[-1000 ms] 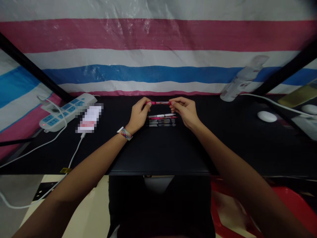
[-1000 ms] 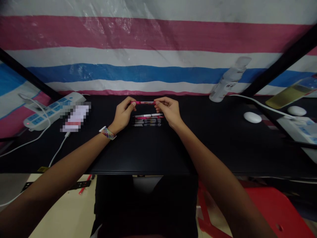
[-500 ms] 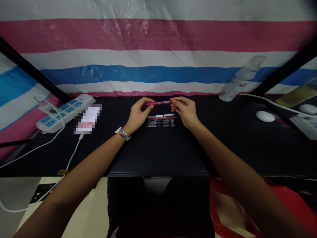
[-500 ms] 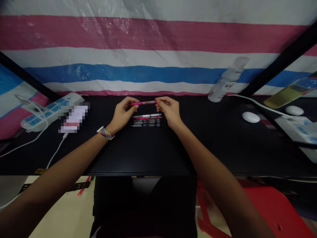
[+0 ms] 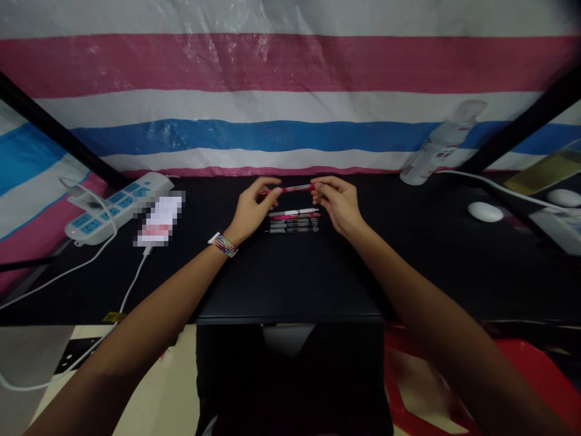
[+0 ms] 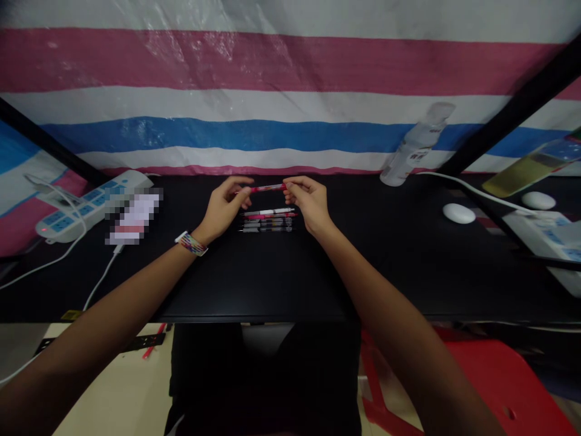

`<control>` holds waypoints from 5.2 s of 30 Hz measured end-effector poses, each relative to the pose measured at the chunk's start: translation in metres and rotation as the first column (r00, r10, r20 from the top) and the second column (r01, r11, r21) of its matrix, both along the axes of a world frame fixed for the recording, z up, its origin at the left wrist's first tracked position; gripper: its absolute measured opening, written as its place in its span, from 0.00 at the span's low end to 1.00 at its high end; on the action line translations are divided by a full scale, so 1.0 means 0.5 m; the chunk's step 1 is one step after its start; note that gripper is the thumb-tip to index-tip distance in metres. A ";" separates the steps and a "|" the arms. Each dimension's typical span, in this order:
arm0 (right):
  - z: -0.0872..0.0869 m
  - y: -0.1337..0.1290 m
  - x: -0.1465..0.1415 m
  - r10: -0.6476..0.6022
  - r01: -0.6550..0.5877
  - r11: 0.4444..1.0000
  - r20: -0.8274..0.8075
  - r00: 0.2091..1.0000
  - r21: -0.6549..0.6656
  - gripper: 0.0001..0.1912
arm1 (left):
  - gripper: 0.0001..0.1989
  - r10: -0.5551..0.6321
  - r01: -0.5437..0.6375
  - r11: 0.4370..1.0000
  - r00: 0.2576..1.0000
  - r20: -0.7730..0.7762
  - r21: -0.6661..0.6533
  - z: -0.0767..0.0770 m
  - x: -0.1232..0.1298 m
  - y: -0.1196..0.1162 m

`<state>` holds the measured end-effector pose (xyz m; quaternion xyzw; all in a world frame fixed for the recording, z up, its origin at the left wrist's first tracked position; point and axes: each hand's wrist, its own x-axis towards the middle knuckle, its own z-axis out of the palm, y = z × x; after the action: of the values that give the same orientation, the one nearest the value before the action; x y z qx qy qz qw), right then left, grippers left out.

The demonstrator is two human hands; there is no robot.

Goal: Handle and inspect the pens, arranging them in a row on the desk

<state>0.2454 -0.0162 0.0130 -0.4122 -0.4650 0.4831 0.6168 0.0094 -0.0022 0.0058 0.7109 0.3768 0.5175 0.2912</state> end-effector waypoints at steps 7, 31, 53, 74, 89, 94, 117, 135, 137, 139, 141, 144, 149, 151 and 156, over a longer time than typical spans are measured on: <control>-0.005 0.005 0.001 0.006 -0.006 1.000 0.013 1.000 -0.003 0.07 | 0.19 -0.016 0.017 0.999 0.999 0.027 -0.044 -0.003 -0.001 0.005; -0.015 0.032 0.033 -0.083 0.081 0.996 -0.062 0.995 -0.038 0.07 | 0.10 0.126 -0.123 0.992 0.973 0.192 -0.029 -0.010 -0.021 0.033; -0.008 0.001 -0.007 0.048 -0.051 0.998 -0.060 0.997 -0.045 0.03 | 0.28 0.089 -0.089 0.996 0.996 -0.006 0.019 -0.001 -0.010 0.002; -0.015 0.008 -0.003 0.086 -0.098 0.992 -0.148 0.985 -0.078 0.06 | 0.16 -0.059 0.059 0.998 0.994 0.093 -0.002 -0.009 -0.010 0.013; -0.014 0.007 -0.005 0.080 -0.087 0.995 -0.122 0.989 -0.052 0.03 | 0.24 -0.067 0.068 0.988 0.998 -0.005 0.136 -0.007 -0.007 0.007; -0.014 0.006 -0.005 0.080 -0.086 0.995 -0.124 0.989 -0.044 0.01 | 0.16 -0.007 0.007 1.000 1.000 0.013 0.025 -0.005 -0.009 0.004; 0.041 -0.033 -0.011 0.403 -0.487 0.857 -0.369 0.838 -0.170 0.24 | 0.06 -0.050 0.052 0.998 0.994 0.099 -0.024 -0.001 -0.007 0.004; 0.021 -0.027 -0.019 0.339 -0.395 0.915 -0.381 0.861 -0.079 0.23 | 0.13 -0.062 0.082 0.990 0.983 0.171 -0.111 -0.004 -0.005 0.011; 0.026 -0.030 -0.019 0.337 -0.382 0.921 -0.339 0.878 -0.073 0.27 | 0.13 -0.055 0.073 0.992 0.985 0.162 -0.104 -0.005 -0.007 0.012; 0.031 -0.033 -0.018 0.342 -0.382 0.921 -0.313 0.886 -0.075 0.29 | 0.13 -0.047 0.063 0.993 0.987 0.154 -0.100 -0.005 -0.008 0.013; 0.033 -0.034 -0.017 0.354 -0.395 0.915 -0.304 0.884 -0.085 0.28 | 0.13 -0.048 0.064 0.992 0.988 0.149 -0.108 -0.005 -0.008 0.013; 0.030 -0.032 -0.016 0.359 -0.406 0.909 -0.317 0.878 -0.093 0.24 | 0.13 -0.063 0.081 0.989 0.987 0.145 -0.121 -0.005 -0.005 0.011; 0.021 -0.026 -0.016 0.365 -0.430 0.900 -0.415 0.833 -0.071 0.23 | 0.13 -0.072 0.091 0.990 0.984 0.163 -0.111 -0.008 -0.003 0.009; 0.019 -0.025 -0.017 0.352 -0.419 0.905 -0.420 0.836 -0.076 0.22 | 0.13 -0.070 0.089 0.990 0.983 0.168 -0.111 -0.008 -0.003 0.010; 0.015 -0.022 -0.017 0.331 -0.394 0.914 -0.386 0.861 -0.097 0.21 | 0.12 -0.065 0.084 0.991 0.984 0.166 -0.105 -0.007 -0.003 0.009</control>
<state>0.2370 -0.0271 0.0204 -0.2727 -0.3692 0.6966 0.5515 0.0081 0.0025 0.0022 0.6626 0.3532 0.5407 0.3793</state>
